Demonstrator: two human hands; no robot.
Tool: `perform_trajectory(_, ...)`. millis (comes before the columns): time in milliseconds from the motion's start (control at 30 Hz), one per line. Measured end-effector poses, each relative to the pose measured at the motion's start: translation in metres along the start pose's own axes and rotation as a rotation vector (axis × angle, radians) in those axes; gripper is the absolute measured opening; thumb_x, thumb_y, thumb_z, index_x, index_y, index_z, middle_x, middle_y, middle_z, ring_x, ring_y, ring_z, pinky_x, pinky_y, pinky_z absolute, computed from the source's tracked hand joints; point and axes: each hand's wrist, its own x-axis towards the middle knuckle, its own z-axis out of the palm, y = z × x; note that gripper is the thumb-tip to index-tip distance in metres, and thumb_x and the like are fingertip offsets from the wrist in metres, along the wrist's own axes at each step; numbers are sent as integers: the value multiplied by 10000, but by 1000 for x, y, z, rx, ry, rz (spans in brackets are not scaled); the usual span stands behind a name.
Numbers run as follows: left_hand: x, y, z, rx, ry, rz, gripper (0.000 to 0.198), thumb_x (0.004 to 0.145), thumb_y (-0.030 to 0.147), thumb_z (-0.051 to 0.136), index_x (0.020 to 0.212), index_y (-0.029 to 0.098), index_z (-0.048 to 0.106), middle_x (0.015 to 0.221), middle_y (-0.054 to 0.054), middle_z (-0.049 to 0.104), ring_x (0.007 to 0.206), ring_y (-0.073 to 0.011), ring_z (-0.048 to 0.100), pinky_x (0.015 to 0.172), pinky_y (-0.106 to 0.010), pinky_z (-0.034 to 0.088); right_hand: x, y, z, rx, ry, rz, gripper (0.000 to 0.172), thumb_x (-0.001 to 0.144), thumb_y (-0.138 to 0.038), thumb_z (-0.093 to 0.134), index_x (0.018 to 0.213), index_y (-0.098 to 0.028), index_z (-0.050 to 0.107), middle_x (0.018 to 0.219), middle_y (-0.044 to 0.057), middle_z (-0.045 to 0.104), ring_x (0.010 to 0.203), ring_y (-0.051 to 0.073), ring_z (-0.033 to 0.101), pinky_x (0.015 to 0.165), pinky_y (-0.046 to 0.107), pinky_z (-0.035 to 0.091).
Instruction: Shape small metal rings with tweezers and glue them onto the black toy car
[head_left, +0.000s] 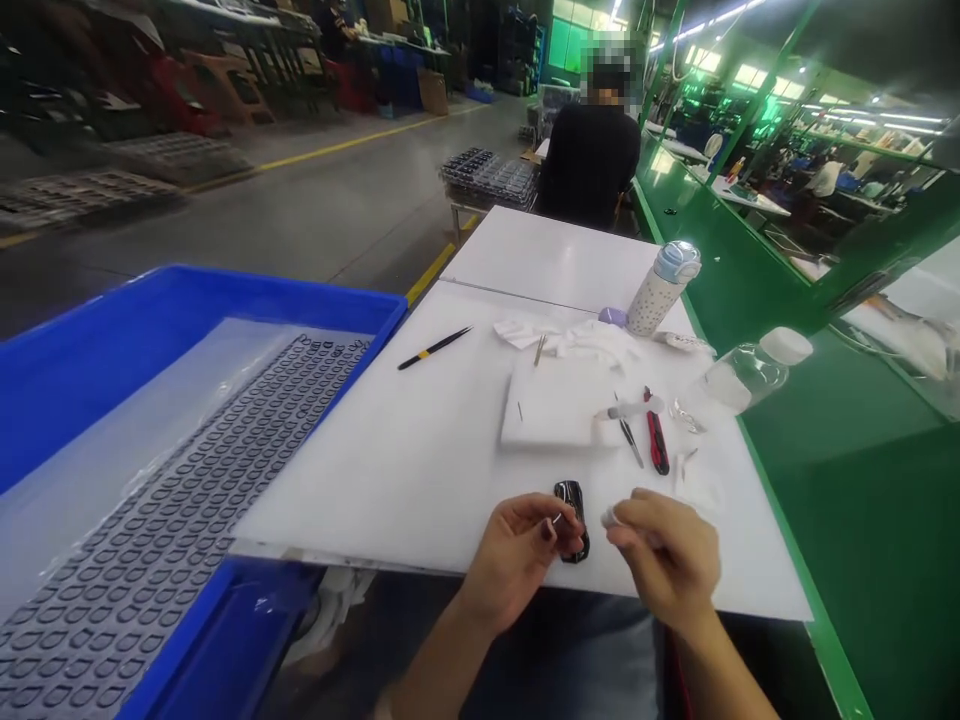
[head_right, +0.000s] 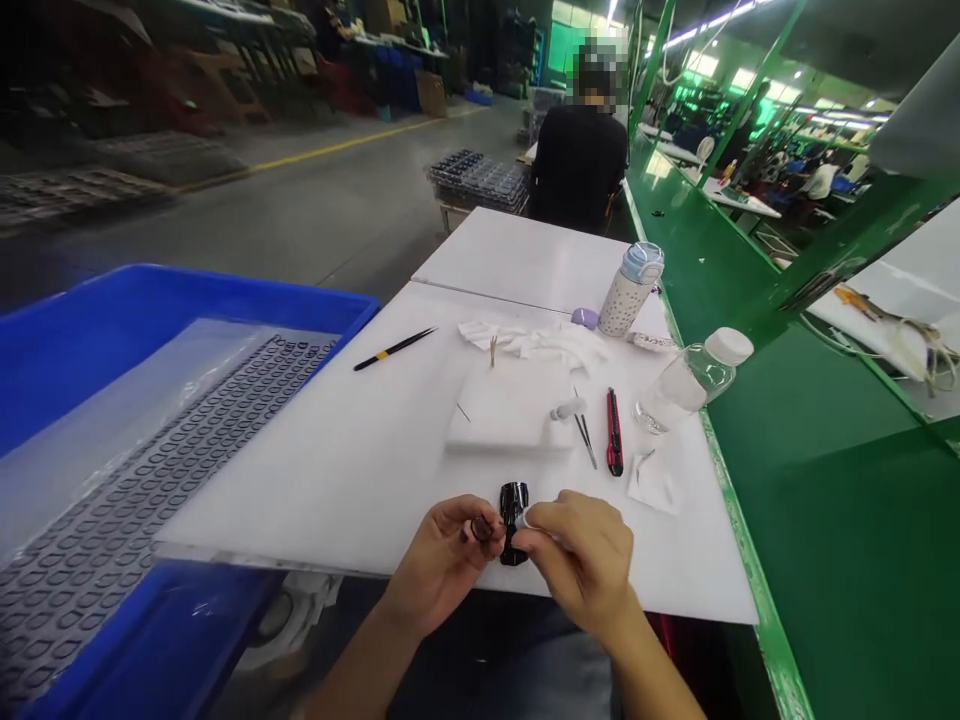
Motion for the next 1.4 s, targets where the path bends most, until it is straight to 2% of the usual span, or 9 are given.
perform_trajectory(100, 0, -1, 0, 2, 8, 12, 370, 524, 410, 1038, 709, 180, 814, 641, -16, 741, 593, -104, 681, 643, -201, 558, -6, 1, 16, 8, -26, -25, 169, 997, -182, 557, 911, -200, 701, 670, 11, 635, 545, 126, 606, 467, 230, 509)
perform_trajectory(233, 1, -1, 0, 6, 45, 34, 334, 535, 361, 1040, 699, 185, 808, 636, 5, 733, 605, -82, 664, 629, -166, 537, -6, 0, 22, -78, -42, -62, 163, 945, -127, 602, 998, -202, 737, 797, 33, 613, 581, 108, 598, 461, 213, 514)
perform_trajectory(333, 1, -2, 2, 2, 59, 45, 304, 550, 325, 1038, 689, 187, 806, 638, 9, 733, 615, -81, 666, 624, -161, 533, -8, -7, 17, -151, -80, -109, 199, 926, -85, 611, 1045, -195, 727, 783, 24, 620, 538, 91, 557, 447, 209, 485)
perform_trajectory(533, 1, -1, 6, -13, 52, 26, 318, 503, 342, 1047, 652, 187, 813, 676, -25, 776, 598, -101, 689, 636, -192, 572, 0, -12, -4, -258, -162, -139, 101, 954, -121, 598, 960, -188, 673, 726, 14, 618, 527, 89, 544, 430, 209, 446)
perform_trajectory(767, -1, 0, 4, -1, 68, 34, 284, 540, 308, 1039, 674, 189, 819, 651, -10, 758, 617, -90, 677, 640, -167, 549, -3, -16, 14, -212, -154, -145, 134, 964, -109, 555, 920, -160, 670, 742, 28, 608, 542, 97, 537, 440, 218, 454)
perform_trajectory(900, -1, -3, 5, 5, 74, 61, 293, 527, 317, 1042, 683, 194, 826, 710, -29, 790, 636, -101, 699, 651, -172, 572, 0, -20, 3, -219, -232, -71, 168, 962, -108, 553, 848, -173, 658, 713, 14, 581, 525, 91, 501, 435, 220, 438)
perform_trajectory(1033, 0, -2, 5, 19, 63, 64, 297, 528, 347, 1039, 684, 205, 830, 696, -29, 789, 613, -103, 703, 650, -180, 591, 2, -20, -3, -227, -135, -49, 114, 950, -96, 599, 948, -175, 681, 736, 8, 597, 548, 84, 535, 454, 199, 457)
perform_trajectory(1233, -2, -1, 6, 104, 70, 114, 297, 582, 398, 1017, 704, 208, 823, 669, -14, 763, 601, -93, 687, 645, -184, 584, -8, -20, 18, -232, -118, -109, 125, 972, -110, 563, 980, -149, 681, 737, 29, 618, 566, 101, 564, 453, 219, 444)
perform_trajectory(1400, -1, -6, 1, 267, 81, 239, 334, 648, 503, 966, 748, 220, 820, 744, -27, 785, 666, -113, 719, 691, -202, 609, -12, -17, -2, -219, -225, -62, 143, 959, -112, 558, 904, -186, 667, 713, 8, 598, 535, 92, 521, 463, 225, 426)
